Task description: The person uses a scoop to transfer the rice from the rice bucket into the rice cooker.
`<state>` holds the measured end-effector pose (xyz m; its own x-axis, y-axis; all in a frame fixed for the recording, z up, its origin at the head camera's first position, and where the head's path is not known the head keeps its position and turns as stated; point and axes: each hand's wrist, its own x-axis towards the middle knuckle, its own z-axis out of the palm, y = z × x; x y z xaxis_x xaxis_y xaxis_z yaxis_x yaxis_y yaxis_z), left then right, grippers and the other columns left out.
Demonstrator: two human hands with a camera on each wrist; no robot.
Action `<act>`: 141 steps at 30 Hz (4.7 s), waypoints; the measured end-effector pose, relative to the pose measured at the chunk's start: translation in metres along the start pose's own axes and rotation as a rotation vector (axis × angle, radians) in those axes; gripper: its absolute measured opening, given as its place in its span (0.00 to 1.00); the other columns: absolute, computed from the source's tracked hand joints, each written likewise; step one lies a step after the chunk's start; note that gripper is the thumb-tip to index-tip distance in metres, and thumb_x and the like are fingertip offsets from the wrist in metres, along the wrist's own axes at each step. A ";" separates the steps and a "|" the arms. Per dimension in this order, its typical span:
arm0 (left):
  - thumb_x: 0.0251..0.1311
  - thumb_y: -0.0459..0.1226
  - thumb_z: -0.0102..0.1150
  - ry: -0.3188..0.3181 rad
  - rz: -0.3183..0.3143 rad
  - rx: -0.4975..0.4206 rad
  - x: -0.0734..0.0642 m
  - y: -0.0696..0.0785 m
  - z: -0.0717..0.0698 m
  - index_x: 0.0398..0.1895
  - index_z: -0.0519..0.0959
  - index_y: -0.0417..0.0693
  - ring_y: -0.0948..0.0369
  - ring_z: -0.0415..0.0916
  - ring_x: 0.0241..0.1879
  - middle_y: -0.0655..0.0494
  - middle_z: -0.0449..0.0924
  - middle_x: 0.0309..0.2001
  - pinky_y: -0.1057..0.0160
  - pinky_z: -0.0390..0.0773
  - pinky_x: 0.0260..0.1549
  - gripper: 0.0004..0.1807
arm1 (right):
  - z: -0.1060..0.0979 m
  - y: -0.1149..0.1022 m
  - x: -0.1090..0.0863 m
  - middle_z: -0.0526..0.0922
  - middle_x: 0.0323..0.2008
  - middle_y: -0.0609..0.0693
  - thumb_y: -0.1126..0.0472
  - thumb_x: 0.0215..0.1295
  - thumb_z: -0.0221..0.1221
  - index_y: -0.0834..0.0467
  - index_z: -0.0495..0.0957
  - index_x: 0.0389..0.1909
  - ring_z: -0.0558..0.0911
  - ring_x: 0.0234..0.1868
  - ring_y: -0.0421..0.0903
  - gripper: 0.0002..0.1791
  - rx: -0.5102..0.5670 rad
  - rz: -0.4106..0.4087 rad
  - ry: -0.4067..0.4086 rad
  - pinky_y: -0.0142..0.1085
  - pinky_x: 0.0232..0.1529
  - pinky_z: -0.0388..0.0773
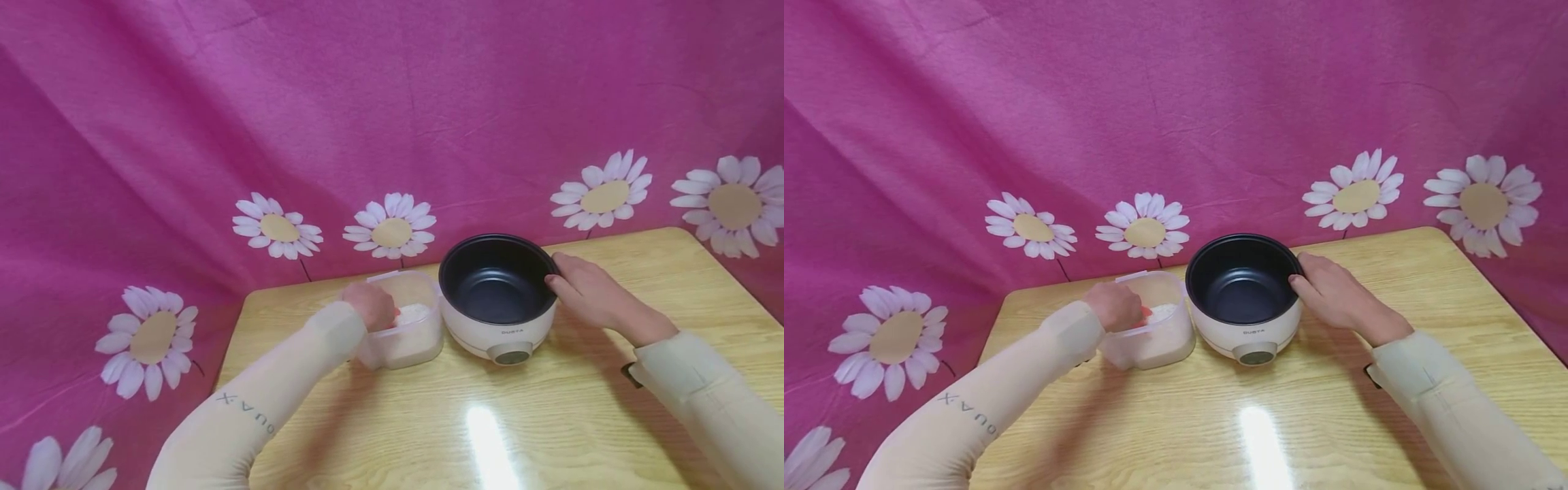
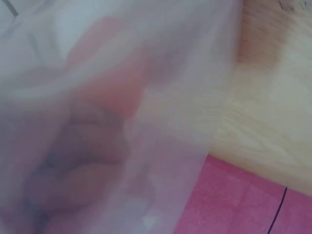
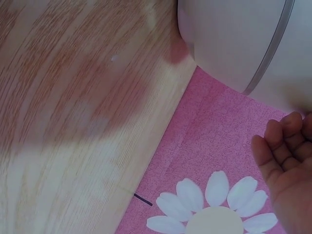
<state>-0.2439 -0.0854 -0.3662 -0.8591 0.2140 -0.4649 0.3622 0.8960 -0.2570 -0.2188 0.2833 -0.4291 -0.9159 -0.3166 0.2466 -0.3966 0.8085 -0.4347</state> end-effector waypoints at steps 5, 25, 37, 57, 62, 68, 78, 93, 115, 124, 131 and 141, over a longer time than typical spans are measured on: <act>0.71 0.48 0.52 0.012 0.067 -0.014 0.002 -0.008 0.008 0.31 0.83 0.55 0.59 0.75 0.33 0.58 0.83 0.36 0.58 0.76 0.33 0.14 | 0.002 -0.001 0.000 0.77 0.32 0.51 0.60 0.73 0.49 0.57 0.74 0.41 0.76 0.38 0.49 0.06 -0.004 -0.016 0.019 0.46 0.42 0.73; 0.70 0.48 0.49 0.076 0.209 -0.114 0.014 -0.015 0.026 0.13 0.68 0.57 0.59 0.69 0.29 0.60 0.68 0.23 0.61 0.66 0.31 0.23 | 0.002 0.000 0.002 0.79 0.35 0.52 0.61 0.70 0.51 0.57 0.77 0.38 0.77 0.43 0.52 0.06 -0.047 -0.055 0.039 0.50 0.47 0.73; 0.70 0.49 0.48 0.115 0.235 -0.214 0.017 -0.016 0.024 0.16 0.74 0.57 0.57 0.74 0.29 0.60 0.75 0.26 0.59 0.73 0.33 0.22 | 0.002 0.001 0.000 0.78 0.34 0.53 0.61 0.70 0.50 0.57 0.74 0.36 0.77 0.43 0.53 0.06 -0.067 -0.050 0.059 0.50 0.47 0.72; 0.77 0.48 0.38 0.173 0.316 -0.331 0.013 -0.021 0.020 0.17 0.71 0.56 0.60 0.67 0.24 0.61 0.64 0.19 0.61 0.72 0.38 0.26 | 0.001 -0.001 -0.001 0.80 0.39 0.55 0.60 0.71 0.50 0.59 0.76 0.42 0.78 0.45 0.54 0.08 -0.035 -0.004 0.029 0.54 0.49 0.75; 0.77 0.49 0.38 0.173 0.302 -0.353 0.009 -0.024 0.017 0.24 0.79 0.54 0.59 0.73 0.29 0.60 0.72 0.24 0.60 0.75 0.41 0.25 | 0.002 -0.001 -0.001 0.81 0.38 0.54 0.61 0.72 0.50 0.58 0.77 0.41 0.78 0.45 0.54 0.08 -0.029 -0.013 0.030 0.54 0.49 0.75; 0.77 0.48 0.36 0.183 0.292 -0.404 0.001 -0.030 0.013 0.26 0.76 0.51 0.59 0.72 0.30 0.58 0.69 0.25 0.58 0.75 0.42 0.24 | 0.002 -0.002 -0.001 0.80 0.38 0.53 0.60 0.72 0.50 0.58 0.77 0.41 0.78 0.46 0.54 0.08 -0.030 -0.015 0.035 0.54 0.49 0.74; 0.76 0.44 0.34 0.246 0.352 -0.472 -0.007 -0.041 0.011 0.17 0.63 0.55 0.62 0.55 0.21 0.61 0.57 0.18 0.63 0.68 0.35 0.23 | 0.003 -0.003 0.000 0.80 0.38 0.54 0.60 0.72 0.49 0.59 0.77 0.42 0.77 0.46 0.55 0.09 -0.020 0.032 0.025 0.55 0.50 0.75; 0.78 0.44 0.34 0.302 0.332 -0.486 -0.018 -0.047 0.008 0.18 0.64 0.55 0.62 0.63 0.24 0.61 0.59 0.19 0.61 0.70 0.39 0.24 | 0.004 -0.001 -0.001 0.80 0.35 0.52 0.61 0.72 0.49 0.58 0.77 0.40 0.77 0.42 0.52 0.08 -0.036 -0.030 0.055 0.52 0.45 0.74; 0.77 0.48 0.37 0.294 0.257 -0.610 -0.021 -0.052 0.001 0.27 0.77 0.49 0.60 0.66 0.21 0.58 0.65 0.18 0.61 0.75 0.36 0.24 | 0.002 -0.002 0.000 0.77 0.32 0.50 0.60 0.73 0.48 0.57 0.77 0.40 0.77 0.41 0.51 0.09 -0.040 -0.033 0.049 0.49 0.44 0.72; 0.77 0.48 0.36 0.350 0.291 -0.590 -0.020 -0.042 -0.012 0.21 0.70 0.51 0.60 0.62 0.21 0.58 0.63 0.18 0.61 0.73 0.33 0.25 | 0.002 -0.002 0.000 0.79 0.34 0.51 0.60 0.73 0.48 0.58 0.77 0.42 0.77 0.43 0.52 0.10 -0.029 -0.010 0.025 0.51 0.46 0.74; 0.77 0.48 0.35 0.417 0.301 -0.526 -0.014 -0.027 -0.025 0.26 0.76 0.50 0.59 0.68 0.27 0.58 0.69 0.23 0.60 0.74 0.39 0.24 | 0.000 -0.002 0.000 0.78 0.33 0.51 0.59 0.72 0.50 0.57 0.76 0.39 0.77 0.41 0.51 0.07 -0.042 -0.023 0.034 0.50 0.45 0.73; 0.76 0.47 0.37 0.440 0.303 -0.429 -0.006 0.000 -0.037 0.20 0.70 0.52 0.57 0.71 0.26 0.58 0.67 0.20 0.60 0.72 0.35 0.24 | 0.001 -0.003 0.000 0.76 0.31 0.51 0.59 0.71 0.51 0.56 0.74 0.35 0.75 0.38 0.49 0.07 -0.064 -0.017 0.042 0.46 0.43 0.72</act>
<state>-0.2526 -0.0721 -0.3320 -0.8421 0.5368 -0.0522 0.5129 0.8270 0.2304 -0.2176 0.2801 -0.4282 -0.9053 -0.3102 0.2901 -0.4058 0.8336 -0.3748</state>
